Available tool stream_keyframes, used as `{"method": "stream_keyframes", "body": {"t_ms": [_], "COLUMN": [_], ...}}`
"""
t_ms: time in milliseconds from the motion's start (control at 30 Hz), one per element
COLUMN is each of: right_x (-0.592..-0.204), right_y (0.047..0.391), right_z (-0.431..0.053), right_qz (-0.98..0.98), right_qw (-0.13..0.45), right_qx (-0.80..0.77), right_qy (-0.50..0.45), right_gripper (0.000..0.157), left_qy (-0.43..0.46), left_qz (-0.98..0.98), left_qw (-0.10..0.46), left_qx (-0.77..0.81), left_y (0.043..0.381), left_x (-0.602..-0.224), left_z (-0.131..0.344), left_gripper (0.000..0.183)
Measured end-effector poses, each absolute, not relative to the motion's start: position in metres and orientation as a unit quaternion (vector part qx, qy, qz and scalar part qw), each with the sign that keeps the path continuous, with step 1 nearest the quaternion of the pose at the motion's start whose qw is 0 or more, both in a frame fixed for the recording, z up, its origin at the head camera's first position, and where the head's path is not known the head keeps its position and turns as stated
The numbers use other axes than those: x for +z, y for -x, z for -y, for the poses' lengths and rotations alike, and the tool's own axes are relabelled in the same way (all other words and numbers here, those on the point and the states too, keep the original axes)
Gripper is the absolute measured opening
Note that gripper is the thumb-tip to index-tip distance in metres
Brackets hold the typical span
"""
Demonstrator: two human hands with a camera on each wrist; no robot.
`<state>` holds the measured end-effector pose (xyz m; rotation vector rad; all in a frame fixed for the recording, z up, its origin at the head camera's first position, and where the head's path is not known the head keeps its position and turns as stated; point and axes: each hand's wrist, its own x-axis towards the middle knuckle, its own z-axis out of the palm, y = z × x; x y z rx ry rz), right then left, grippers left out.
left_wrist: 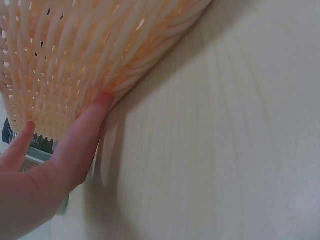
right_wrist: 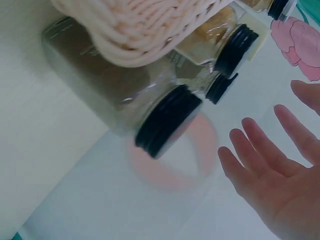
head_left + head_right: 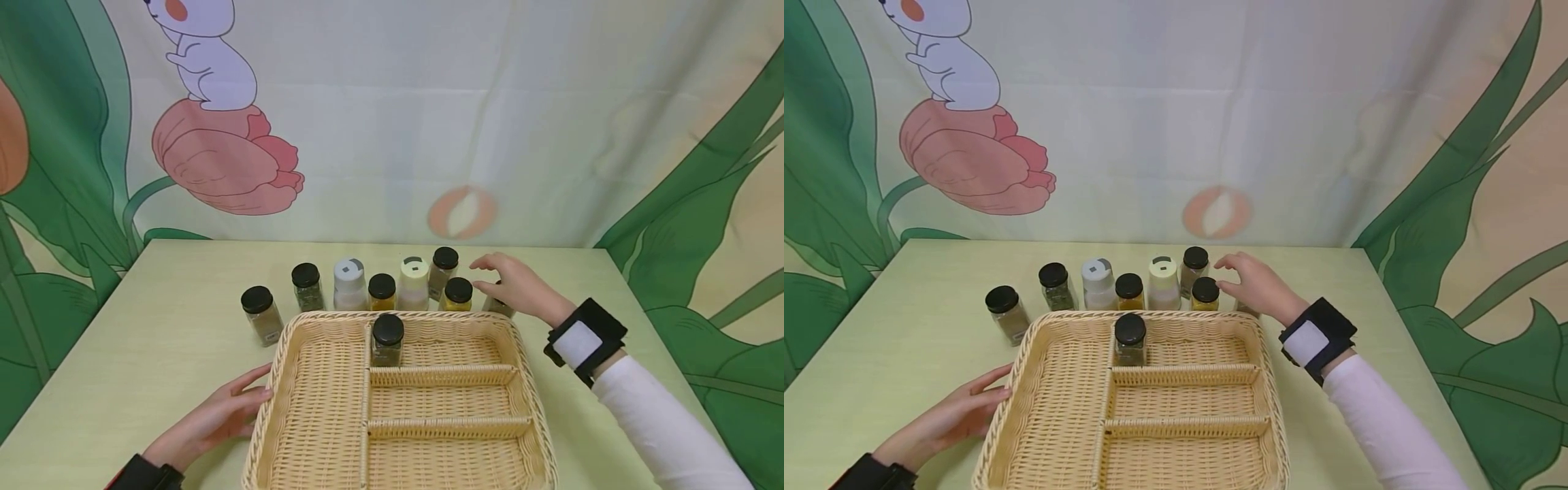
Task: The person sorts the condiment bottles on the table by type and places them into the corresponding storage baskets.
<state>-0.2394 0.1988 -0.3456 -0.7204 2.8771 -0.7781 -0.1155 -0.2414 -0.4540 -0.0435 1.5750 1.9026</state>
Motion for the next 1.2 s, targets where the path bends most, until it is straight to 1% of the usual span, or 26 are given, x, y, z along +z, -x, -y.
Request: {"method": "stream_keyframes", "body": {"t_ms": [367,800,1200], "right_x": [-0.359,-0.373,-0.381], "right_y": [0.242,0.242,0.243], "right_z": [-0.219,-0.232,-0.237], "right_qz": [-0.945,-0.95,-0.949], "right_qw": [0.025,0.041,0.044], "right_qx": [-0.239,-0.236,-0.246], "right_qy": [0.221,0.202,0.194], "right_gripper": [0.033,0.043,0.045], "left_qy": [0.019,0.022,0.022], "left_qz": [-0.608,-0.607,-0.613], "left_qw": [0.327,0.326,0.326], "left_qx": [0.724,0.724,0.719], "left_y": [0.116,0.115,0.115], "left_x": [-0.453,-0.454,-0.453], "left_z": [0.241,0.241,0.241], "left_gripper": [0.075,0.075,0.074]}}
